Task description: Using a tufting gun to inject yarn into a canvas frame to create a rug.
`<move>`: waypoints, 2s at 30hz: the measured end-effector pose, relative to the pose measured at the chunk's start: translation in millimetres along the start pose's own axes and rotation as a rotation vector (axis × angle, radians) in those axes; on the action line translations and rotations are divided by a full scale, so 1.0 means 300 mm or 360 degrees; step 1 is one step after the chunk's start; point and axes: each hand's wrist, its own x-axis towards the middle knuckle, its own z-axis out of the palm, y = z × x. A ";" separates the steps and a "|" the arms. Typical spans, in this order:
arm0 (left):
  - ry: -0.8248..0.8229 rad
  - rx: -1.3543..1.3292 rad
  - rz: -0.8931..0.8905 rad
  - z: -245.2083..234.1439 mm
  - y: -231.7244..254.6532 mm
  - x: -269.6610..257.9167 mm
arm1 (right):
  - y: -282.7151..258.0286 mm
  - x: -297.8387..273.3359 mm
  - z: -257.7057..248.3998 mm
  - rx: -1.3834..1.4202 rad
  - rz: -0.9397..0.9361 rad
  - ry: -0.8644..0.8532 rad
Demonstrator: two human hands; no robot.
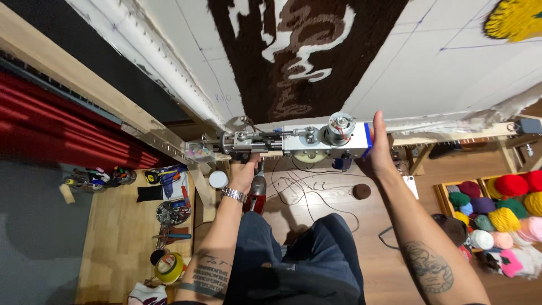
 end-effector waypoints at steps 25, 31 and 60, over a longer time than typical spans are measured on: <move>0.0052 0.0034 0.0180 -0.172 -0.152 -0.156 | 0.331 0.052 -0.335 -0.0455 -0.0028 -0.0202; -0.0022 -0.0165 0.0220 -0.076 -0.144 -0.170 | 0.132 -0.156 -0.159 -0.0565 0.0044 -0.0257; -0.0019 -0.0006 0.0026 -0.144 -0.268 -0.057 | 0.212 0.021 -0.330 -0.0121 0.0489 -0.0261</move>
